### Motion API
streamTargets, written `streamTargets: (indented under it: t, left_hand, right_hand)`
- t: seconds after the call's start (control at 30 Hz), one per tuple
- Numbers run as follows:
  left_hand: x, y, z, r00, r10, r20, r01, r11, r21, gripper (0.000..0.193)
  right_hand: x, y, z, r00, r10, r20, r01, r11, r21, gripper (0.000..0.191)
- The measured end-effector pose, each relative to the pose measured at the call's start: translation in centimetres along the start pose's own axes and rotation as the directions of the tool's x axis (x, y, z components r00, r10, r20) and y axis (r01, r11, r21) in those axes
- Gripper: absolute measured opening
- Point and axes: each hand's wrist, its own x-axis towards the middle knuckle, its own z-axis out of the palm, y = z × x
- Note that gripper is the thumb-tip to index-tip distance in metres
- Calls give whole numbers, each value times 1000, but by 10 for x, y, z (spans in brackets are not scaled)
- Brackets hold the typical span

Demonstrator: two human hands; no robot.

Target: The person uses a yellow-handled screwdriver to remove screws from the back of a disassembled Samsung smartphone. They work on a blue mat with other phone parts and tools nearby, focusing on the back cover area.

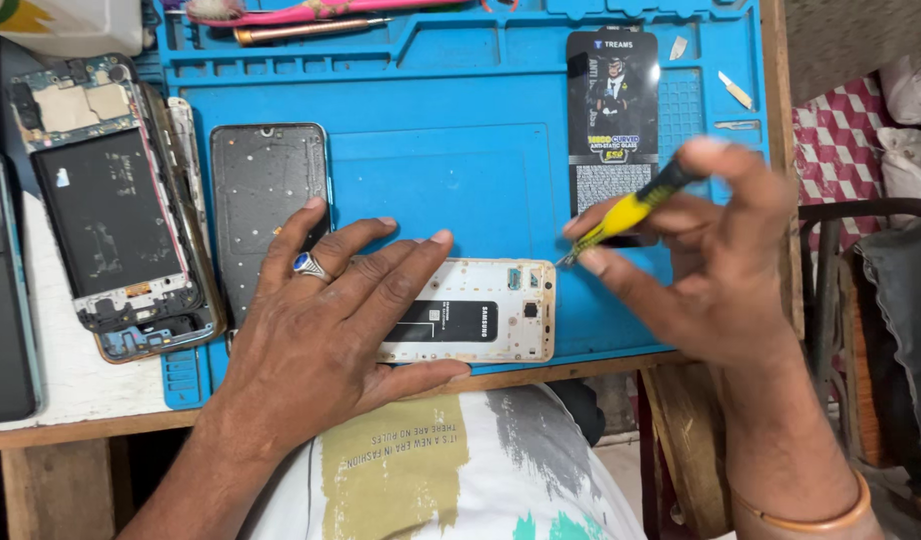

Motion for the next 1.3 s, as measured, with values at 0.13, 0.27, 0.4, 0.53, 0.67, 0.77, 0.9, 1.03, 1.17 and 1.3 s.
streamTargets:
  t: [0.13,0.27,0.4,0.53,0.67,0.77,0.9,1.03,1.17,1.3]
  left_hand:
    - [-1,-1,1,1000,2,10,-2,1000,2,99]
    - [0,0,3,1000,7,-14,-7,1000,-2,101]
    - [-3,0,1,999,4,-46,-6,1000,-25,99]
    - [-5,1,1,995,19,-94,-24,999,-47,91]
    - [-7,-1,-2,994,27,-103,-32,999,-43,90]
    - [-7,-1,-1,993,31,-111,-38,997,-62,90]
    - [-7,-1,0,993,37,-112,-43,998,-49,91]
    - [-6,-1,1,994,31,-103,-37,998,-59,92]
    - [-5,-1,0,994,35,-104,-38,999,-21,93]
    - [-1,1,-2,998,6,-61,-7,1000,-18,88]
  right_hand:
    - [-6,-3,-20,998,36,-45,-36,999,-6,92]
    - [-10,0,-23,990,134,-46,-135,991,-19,98]
    - [-10,-1,-12,989,138,-46,-135,989,63,97]
    - [-8,-4,-4,991,119,-57,-111,987,119,93]
    - [-8,-3,-1,993,74,-95,-73,997,8,99]
    - [-11,0,-2,992,50,-113,-55,998,-43,89]
    - [-13,0,-5,984,87,-154,-96,994,-51,71]
    - [-12,1,-4,954,202,-221,-206,979,8,93]
    - [-13,4,-1,978,69,-199,-82,995,-61,88]
    - [-17,8,2,985,15,-175,-36,992,-120,78]
